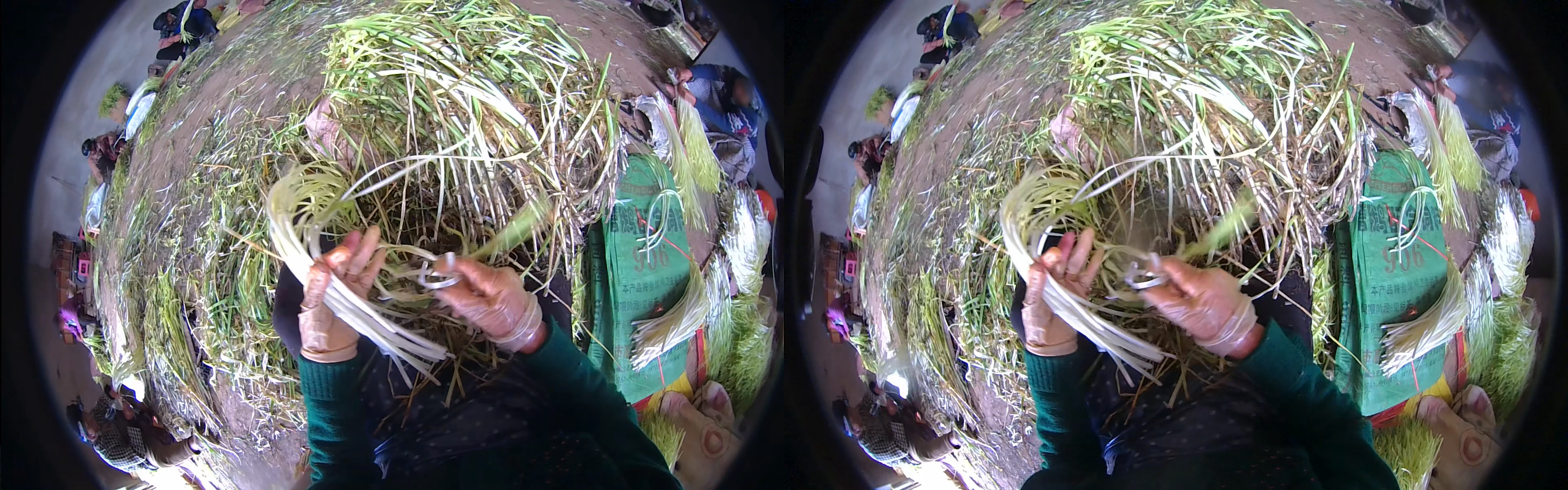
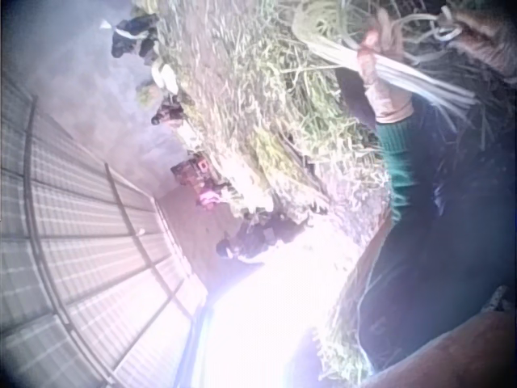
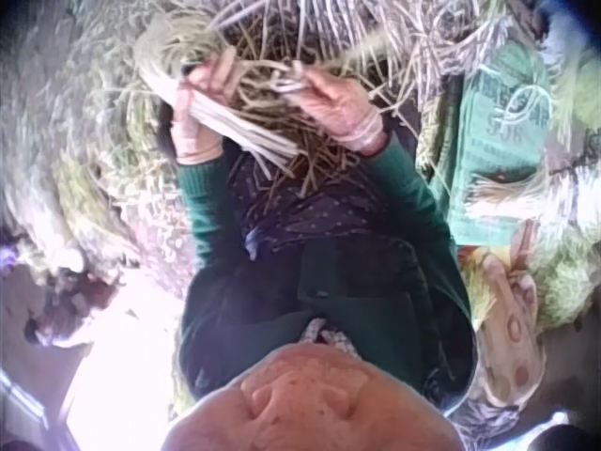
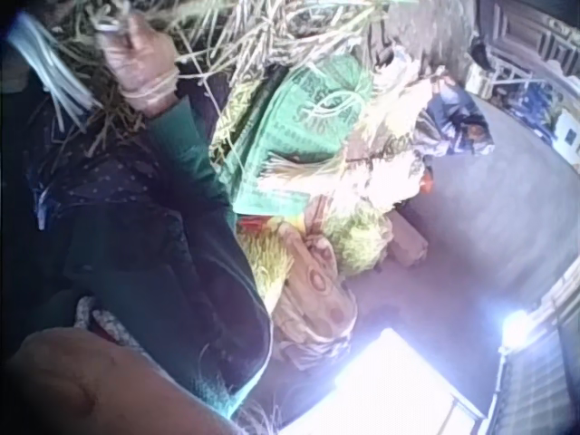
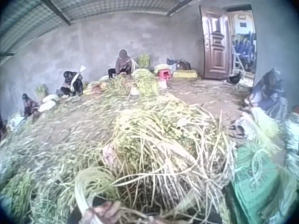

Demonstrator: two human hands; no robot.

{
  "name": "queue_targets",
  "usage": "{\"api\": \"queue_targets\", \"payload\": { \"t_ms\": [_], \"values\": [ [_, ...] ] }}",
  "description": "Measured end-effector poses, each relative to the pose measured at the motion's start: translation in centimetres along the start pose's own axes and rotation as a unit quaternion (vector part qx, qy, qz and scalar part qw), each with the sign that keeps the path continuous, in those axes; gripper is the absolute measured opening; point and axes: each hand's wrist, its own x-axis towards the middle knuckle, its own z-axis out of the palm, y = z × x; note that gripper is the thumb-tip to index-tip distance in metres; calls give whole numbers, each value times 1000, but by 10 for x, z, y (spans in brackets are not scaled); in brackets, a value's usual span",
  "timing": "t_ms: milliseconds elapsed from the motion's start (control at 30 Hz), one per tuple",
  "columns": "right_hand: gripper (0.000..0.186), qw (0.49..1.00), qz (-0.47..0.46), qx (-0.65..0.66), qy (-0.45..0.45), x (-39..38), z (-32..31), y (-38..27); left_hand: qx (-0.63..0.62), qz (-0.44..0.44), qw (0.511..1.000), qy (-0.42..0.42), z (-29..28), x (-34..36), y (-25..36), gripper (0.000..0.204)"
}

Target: The person gathers long green plant stalks, aligns them into bundles, and ties them with thin strips. The person repeatedly picks up stalks, arranges them, and secures them into neat bundles.

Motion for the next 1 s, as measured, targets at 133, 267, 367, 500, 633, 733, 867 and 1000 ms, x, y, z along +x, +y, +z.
{"api": "queue_targets", "payload": {
  "t_ms": [133, 267, 367, 500, 633, 733, 867, 1000],
  "values": [
    [25, 986, 21, -41, -158, 10, 14, -16, -5, -59, 997, 39, 9, -14, -20, 35],
    [16, 989, 2, 9, -151, 1, 23, 5, 23, -123, 991, 46, 2, -22, -30, 34],
    [7, 985, 101, 82, -110, -7, 11, 18, 89, -151, 977, 121, -14, -32, -22, 38],
    [7, 995, 47, 17, -86, -14, -4, 6, 27, -95, 989, 106, -22, -36, -19, 41],
    [11, 967, -54, -153, -194, -30, 14, 4, 45, -135, 987, 78, -7, -30, -27, 72],
    [11, 950, -28, -197, -242, -39, 21, 6, 57, -187, 976, 95, -15, -30, -28, 72],
    [13, 929, -25, -242, -278, -41, 21, 2, 17, -237, 970, 42, -11, -35, -30, 76],
    [16, 922, 10, -256, -290, -47, 17, -1, 19, -244, 970, -8, -9, -37, -25, 54]
  ]
}}
